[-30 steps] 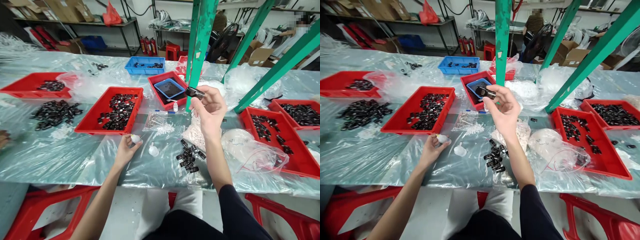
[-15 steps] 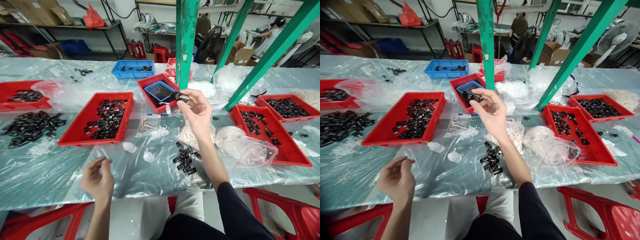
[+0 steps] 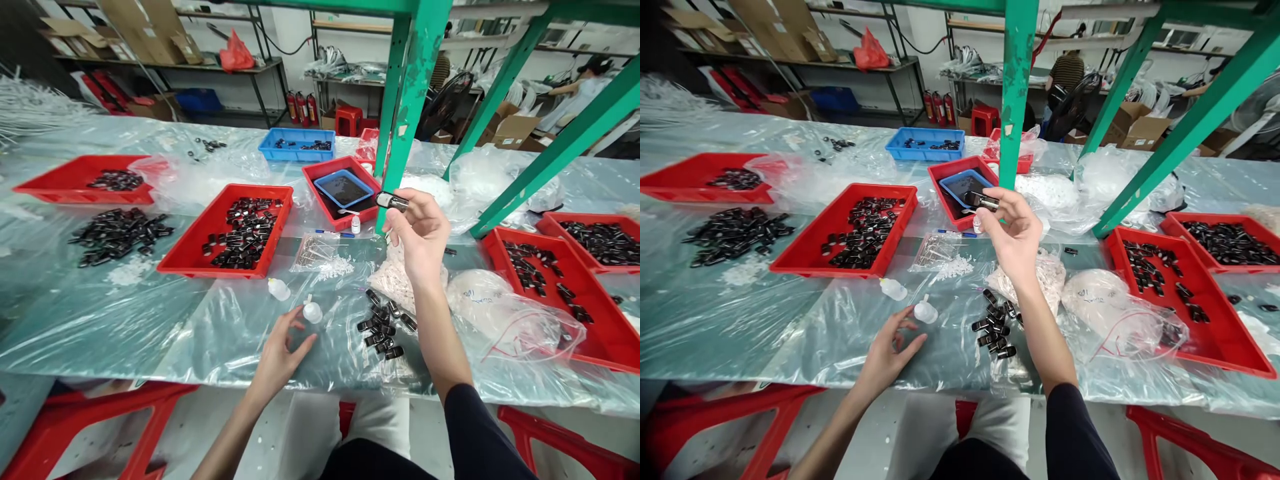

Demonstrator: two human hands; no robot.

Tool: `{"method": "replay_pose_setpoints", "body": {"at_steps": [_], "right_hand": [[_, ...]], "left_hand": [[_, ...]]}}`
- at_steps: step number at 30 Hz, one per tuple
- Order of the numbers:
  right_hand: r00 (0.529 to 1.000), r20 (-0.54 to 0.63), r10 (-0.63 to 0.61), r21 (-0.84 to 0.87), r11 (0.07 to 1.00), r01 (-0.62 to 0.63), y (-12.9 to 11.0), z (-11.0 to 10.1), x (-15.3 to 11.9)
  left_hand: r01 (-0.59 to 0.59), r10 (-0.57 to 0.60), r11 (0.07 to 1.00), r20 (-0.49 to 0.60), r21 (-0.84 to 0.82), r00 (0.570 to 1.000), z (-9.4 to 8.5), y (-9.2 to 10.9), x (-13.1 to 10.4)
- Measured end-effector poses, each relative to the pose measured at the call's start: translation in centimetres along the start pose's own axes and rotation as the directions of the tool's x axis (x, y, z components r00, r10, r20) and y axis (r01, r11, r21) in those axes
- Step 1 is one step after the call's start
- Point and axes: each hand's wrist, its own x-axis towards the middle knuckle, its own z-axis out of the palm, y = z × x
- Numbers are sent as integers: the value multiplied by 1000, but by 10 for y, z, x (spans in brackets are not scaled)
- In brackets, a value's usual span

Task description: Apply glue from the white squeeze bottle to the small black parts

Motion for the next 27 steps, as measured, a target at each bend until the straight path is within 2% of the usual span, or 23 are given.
{"method": "replay_pose_setpoints", "body": {"at_steps": [9,12,15,19,23,27], "right_hand": [[999,40,17,13,1000,-18,5,-2,2],[999,30,32,31,999,-33,5,-3,3],[999,24,27,74,997,-29,2,-4,4],[998,23,55,83,995,-56,-1,-4,4],[995,24,94,104,990,-96,-3,-3,3],[993,41,107,135,984,-112,-4,-2,3]], "left_hand": [[-59,55,996,72,60,996,3,-4,26],[-77,74,995,56,59,996,5,-7,28],[-133,133,990,12,39,991,5,-2,29],[-274,273,962,-20,-16,962,-7,24,35],[-331,338,900,-27,-282,941,-26,63,55],[-406,385,752,-154,-519,910,-34,104,88]]}}
